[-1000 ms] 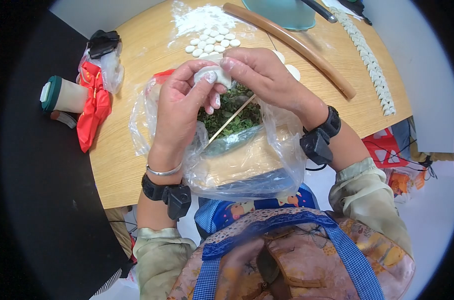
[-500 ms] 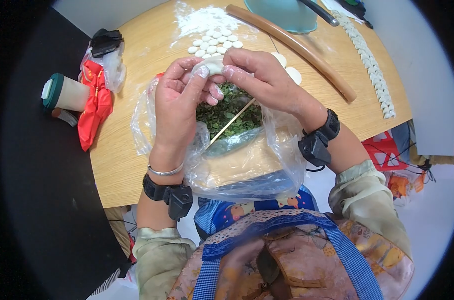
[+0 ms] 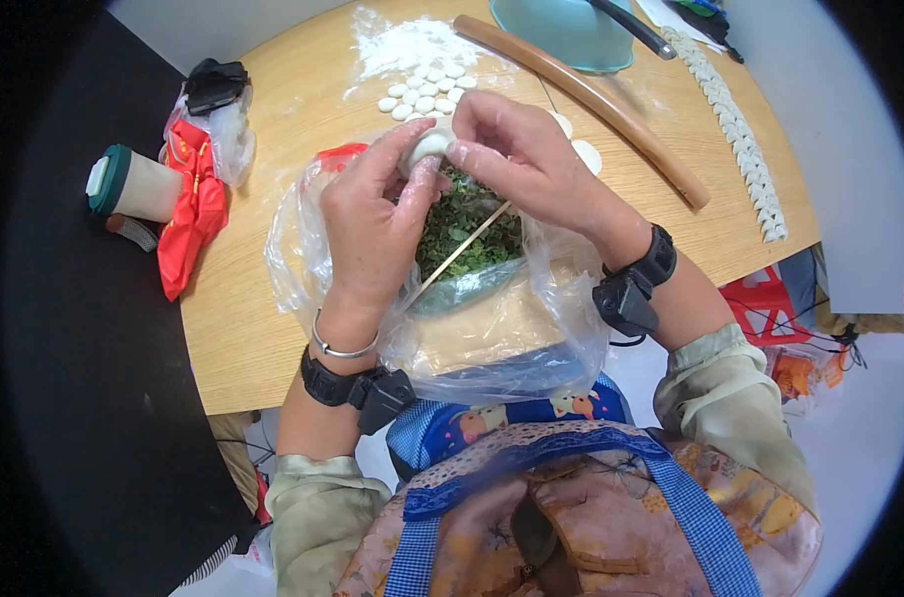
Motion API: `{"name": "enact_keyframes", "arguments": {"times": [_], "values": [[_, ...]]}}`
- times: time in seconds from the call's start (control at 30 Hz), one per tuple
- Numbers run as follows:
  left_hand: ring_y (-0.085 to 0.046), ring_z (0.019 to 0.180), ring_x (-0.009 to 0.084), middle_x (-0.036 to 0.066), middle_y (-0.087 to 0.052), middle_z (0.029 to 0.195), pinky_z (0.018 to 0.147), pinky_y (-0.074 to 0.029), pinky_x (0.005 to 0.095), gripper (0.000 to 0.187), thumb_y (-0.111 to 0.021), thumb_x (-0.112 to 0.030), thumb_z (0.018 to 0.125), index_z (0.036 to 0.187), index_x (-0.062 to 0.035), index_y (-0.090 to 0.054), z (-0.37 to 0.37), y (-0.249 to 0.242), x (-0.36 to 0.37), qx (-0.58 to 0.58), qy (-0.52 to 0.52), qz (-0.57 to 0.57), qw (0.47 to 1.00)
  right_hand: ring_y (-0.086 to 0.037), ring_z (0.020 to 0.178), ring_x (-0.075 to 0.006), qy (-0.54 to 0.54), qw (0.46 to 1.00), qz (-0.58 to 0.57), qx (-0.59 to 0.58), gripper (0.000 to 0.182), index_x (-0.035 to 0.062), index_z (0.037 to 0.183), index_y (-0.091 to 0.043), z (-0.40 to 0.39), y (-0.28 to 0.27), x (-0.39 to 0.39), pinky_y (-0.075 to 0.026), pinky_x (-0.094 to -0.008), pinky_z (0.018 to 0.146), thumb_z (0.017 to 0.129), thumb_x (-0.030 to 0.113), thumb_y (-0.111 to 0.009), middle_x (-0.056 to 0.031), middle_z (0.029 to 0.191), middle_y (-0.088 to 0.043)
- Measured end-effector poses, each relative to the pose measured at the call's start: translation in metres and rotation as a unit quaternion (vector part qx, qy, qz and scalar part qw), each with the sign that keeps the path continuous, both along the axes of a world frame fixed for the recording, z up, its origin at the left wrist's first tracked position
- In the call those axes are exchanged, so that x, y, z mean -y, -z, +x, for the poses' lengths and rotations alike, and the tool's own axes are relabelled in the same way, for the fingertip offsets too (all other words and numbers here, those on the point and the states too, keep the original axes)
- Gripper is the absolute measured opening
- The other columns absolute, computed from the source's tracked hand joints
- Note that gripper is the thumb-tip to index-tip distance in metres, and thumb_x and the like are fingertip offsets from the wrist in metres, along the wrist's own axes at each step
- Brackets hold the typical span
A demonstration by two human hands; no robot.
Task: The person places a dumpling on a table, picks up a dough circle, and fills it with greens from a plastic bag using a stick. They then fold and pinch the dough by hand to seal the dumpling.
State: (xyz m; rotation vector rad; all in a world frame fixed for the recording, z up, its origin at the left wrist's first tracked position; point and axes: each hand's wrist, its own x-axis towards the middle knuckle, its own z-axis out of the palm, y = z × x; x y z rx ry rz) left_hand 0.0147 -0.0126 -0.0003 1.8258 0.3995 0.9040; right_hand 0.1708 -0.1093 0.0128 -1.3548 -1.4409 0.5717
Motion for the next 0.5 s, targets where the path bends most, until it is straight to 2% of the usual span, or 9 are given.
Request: {"name": "enact_keyframes", "arguments": {"times": [0.13, 0.23, 0.33, 0.43, 0.5], "values": [[-0.069, 0.082, 0.0151, 0.012, -0.069, 0.091, 0.068, -0.055, 0.0246, 0.038, -0.063, 0.001, 0.086, 0.124, 0.0008, -0.059, 0.0011, 0.0008, 0.0006, -0.008, -0.011, 0.048, 0.999, -0.044, 0.07, -0.0027, 0.003, 1.0, 0.0, -0.03, 0.017, 0.0034, 0.101, -0.052, -0.0033, 0.0006, -0.0016, -0.037, -0.019, 0.06, 0.089, 0.011, -0.062, 0.0024, 0.084, -0.051], [-0.069, 0.08, 0.0156, 0.013, -0.069, 0.091, 0.068, -0.054, 0.0258, 0.045, -0.062, 0.002, 0.085, 0.13, 0.0007, -0.053, -0.001, -0.0005, -0.0015, -0.064, -0.024, 0.078, 0.995, -0.048, 0.071, -0.0037, 0.001, 1.0, -0.021, 0.018, 0.021, 0.003, 0.106, -0.052, -0.0028, -0.0013, -0.0013, -0.04, -0.0197, 0.061, 0.087, 0.007, -0.061, 0.0003, 0.084, -0.054], [-0.067, 0.077, 0.0152, 0.013, -0.068, 0.091, 0.068, -0.053, 0.0271, 0.05, -0.06, 0.002, 0.085, 0.134, 0.0008, -0.049, 0.0039, 0.004, 0.001, 0.001, 0.014, 0.016, 1.0, -0.053, 0.074, -0.005, 0.012, 0.999, -0.022, 0.046, 0.023, 0.002, 0.108, -0.052, -0.0006, -0.0003, -0.002, -0.044, -0.0221, 0.062, 0.087, 0.007, -0.061, -0.0011, 0.085, -0.057], [-0.066, 0.077, 0.0151, 0.014, -0.068, 0.092, 0.068, -0.053, 0.0273, 0.051, -0.057, 0.003, 0.085, 0.135, 0.0014, -0.047, 0.0025, 0.0064, -0.002, -0.026, 0.011, 0.038, 0.999, -0.057, 0.073, -0.0076, 0.027, 0.998, -0.027, 0.056, 0.025, 0.0022, 0.109, -0.054, -0.0002, -0.0006, -0.0023, -0.047, -0.0251, 0.063, 0.086, 0.008, -0.062, -0.0029, 0.085, -0.058], [-0.066, 0.079, 0.015, 0.014, -0.068, 0.092, 0.07, -0.053, 0.0271, 0.052, -0.057, 0.002, 0.085, 0.136, 0.0015, -0.046, 0.0007, 0.0022, -0.0006, -0.041, 0.01, 0.051, 0.998, -0.058, 0.068, -0.0111, 0.056, 0.98, 0.023, 0.192, 0.024, 0.0033, 0.106, -0.056, 0.0001, 0.0025, -0.0042, -0.047, -0.0268, 0.061, 0.084, 0.008, -0.064, -0.0053, 0.083, -0.058]]}}
